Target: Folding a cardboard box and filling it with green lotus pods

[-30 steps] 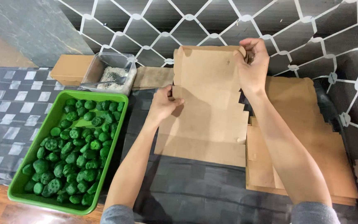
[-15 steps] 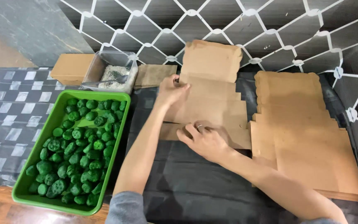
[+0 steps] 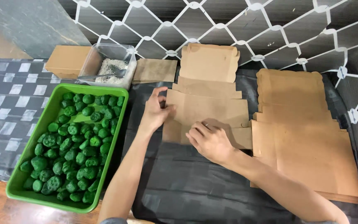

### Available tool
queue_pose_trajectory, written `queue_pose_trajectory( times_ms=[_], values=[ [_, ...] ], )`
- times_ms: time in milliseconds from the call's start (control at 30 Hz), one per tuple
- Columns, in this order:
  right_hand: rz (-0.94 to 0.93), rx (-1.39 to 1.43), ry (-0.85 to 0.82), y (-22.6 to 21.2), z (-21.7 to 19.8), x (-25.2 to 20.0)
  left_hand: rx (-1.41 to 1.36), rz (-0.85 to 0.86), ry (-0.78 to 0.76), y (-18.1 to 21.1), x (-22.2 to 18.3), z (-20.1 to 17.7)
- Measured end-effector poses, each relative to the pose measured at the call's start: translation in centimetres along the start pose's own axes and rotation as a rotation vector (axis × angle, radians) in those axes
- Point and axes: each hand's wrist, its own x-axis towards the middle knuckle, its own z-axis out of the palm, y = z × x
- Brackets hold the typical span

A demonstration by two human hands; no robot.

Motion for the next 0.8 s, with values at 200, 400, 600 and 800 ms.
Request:
queue_pose_trajectory(
  times_ms=[200, 400, 600, 800],
  values=[
    [-0.118, 0.051, -0.125, -0.2, 0.3, -0.1, -0.124, -0.124, 0.156, -1.5, 0.9, 2.0],
    [-0.29, -0.221, 0.144, -2.2, -0.9, 2.2, -0.218, 0.005, 0.109, 0.2, 0.8, 1.1],
    [-0.074, -0.013, 0.074, -0.4, -0.7, 1.2, -0.396, -0.066, 0.065, 1.3, -0.3, 0.6],
    [0.715, 0.779, -0.074, 1.6, -0.9, 2.2, -0.227, -0.104, -0.031, 3.9, 0.8, -0.4]
  ],
)
